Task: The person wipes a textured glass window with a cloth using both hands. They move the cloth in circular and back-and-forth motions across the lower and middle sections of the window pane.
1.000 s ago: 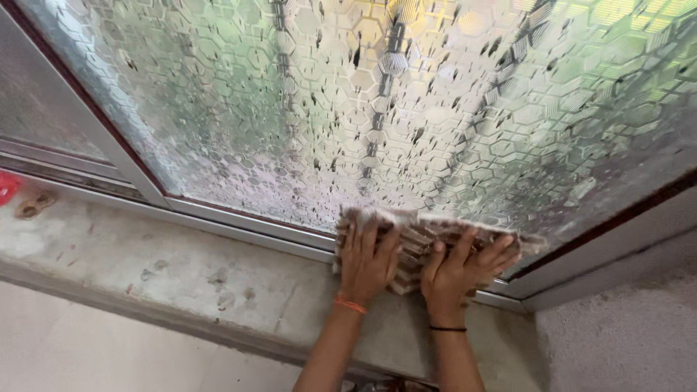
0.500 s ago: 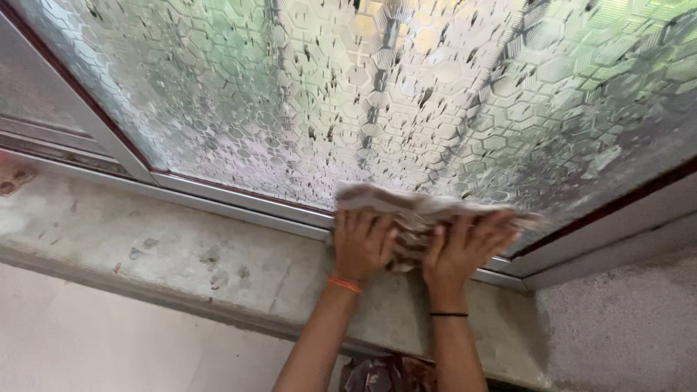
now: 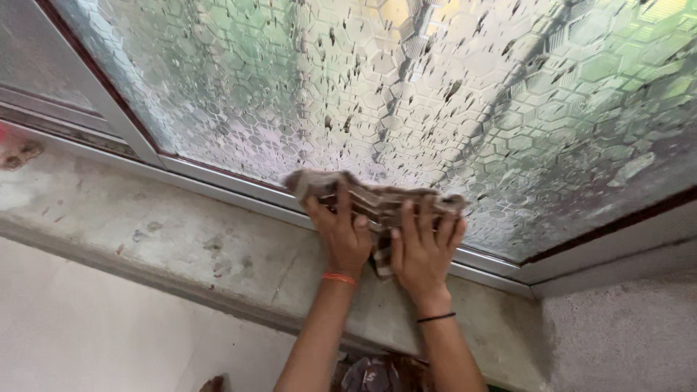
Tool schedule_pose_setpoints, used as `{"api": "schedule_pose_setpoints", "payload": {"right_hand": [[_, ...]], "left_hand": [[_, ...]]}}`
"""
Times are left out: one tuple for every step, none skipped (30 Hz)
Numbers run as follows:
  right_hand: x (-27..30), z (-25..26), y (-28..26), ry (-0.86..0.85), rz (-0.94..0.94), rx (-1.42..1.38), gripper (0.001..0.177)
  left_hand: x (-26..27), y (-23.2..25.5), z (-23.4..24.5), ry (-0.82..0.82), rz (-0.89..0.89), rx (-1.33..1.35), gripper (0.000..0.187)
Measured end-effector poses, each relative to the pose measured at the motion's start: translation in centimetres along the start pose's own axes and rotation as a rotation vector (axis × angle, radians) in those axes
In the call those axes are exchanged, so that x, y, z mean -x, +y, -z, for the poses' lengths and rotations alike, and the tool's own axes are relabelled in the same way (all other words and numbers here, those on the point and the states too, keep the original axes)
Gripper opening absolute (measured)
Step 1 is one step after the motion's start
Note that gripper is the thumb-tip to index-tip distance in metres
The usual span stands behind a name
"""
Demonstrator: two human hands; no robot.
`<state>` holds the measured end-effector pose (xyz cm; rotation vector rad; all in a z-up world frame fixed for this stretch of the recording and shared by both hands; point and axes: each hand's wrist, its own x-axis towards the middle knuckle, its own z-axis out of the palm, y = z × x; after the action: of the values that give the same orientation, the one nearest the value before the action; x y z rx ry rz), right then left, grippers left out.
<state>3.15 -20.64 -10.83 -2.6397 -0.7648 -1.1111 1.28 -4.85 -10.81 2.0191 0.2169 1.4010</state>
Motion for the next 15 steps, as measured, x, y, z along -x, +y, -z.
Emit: {"api": "schedule_pose_setpoints", "payload": {"right_hand": [[0.1,0.0,1.0,0.066,-0.08,-0.025,0.056],[0.3,0.2,2.0,0.129,-0.166,-0.046,0.058],[0.2,0.4,2.8,0.208,-0.261,-0.058,0.064],[0.0,0.6,3.5,0.292,-0.354,-0.066,0.069],[-0.1,1.1,4.0,0.333,-0.373,-0.114,0.072],[0.1,1.9,4.5,0.375,-0.395,-0.161,0.075],[0.0,2.5,4.6,0.418,-0.417,-0.207,0.079],[-0.3,2.6,4.3,0.426,-0.419,-0.242,0.078],[-0.5,2.5,3.8,0.434,-0.421,-0.277,0.078],[-0.8,2.4,3.4,0.445,-0.419,-0.313,0.077],[-1.3,2.0,2.7,0.403,-0.36,-0.189,0.073],[-1.5,1.8,1.9,0.354,-0.304,-0.061,0.071],[-1.3,1.9,1.1,0.275,-0.165,-0.034,0.06],[-0.8,2.1,0.2,0.193,-0.022,-0.005,0.052],[-0.5,1.8,-1.3,0.077,0.057,-0.003,0.048]], "left_hand": [[0.1,0.4,0.1,-0.064,-0.066,-0.031,0.067],[0.0,0.7,-0.1,-0.114,-0.207,-0.038,0.066],[0.1,1.0,-0.4,-0.164,-0.347,-0.045,0.064],[0.4,1.4,-0.6,-0.274,-0.45,-0.063,0.062],[0.8,1.8,-0.8,-0.385,-0.553,-0.08,0.06],[1.1,1.9,-1.1,-0.498,-0.66,-0.095,0.058],[1.5,1.9,-1.3,-0.517,-0.679,-0.081,0.059],[1.7,1.8,-1.6,-0.532,-0.699,-0.066,0.059],[1.9,1.7,-1.9,-0.548,-0.719,-0.051,0.06],[1.9,1.4,-2.1,-0.481,-0.627,-0.038,0.063],[1.9,0.9,-2.3,-0.415,-0.535,-0.024,0.066],[2.0,0.5,-2.2,-0.356,-0.44,-0.006,0.07],[1.8,-0.3,-1.8,-0.334,-0.237,-0.015,0.067],[1.7,-1.1,-1.4,-0.313,-0.029,-0.023,0.064],[1.7,-1.4,-1.2,-0.189,0.019,-0.032,0.067]]}}
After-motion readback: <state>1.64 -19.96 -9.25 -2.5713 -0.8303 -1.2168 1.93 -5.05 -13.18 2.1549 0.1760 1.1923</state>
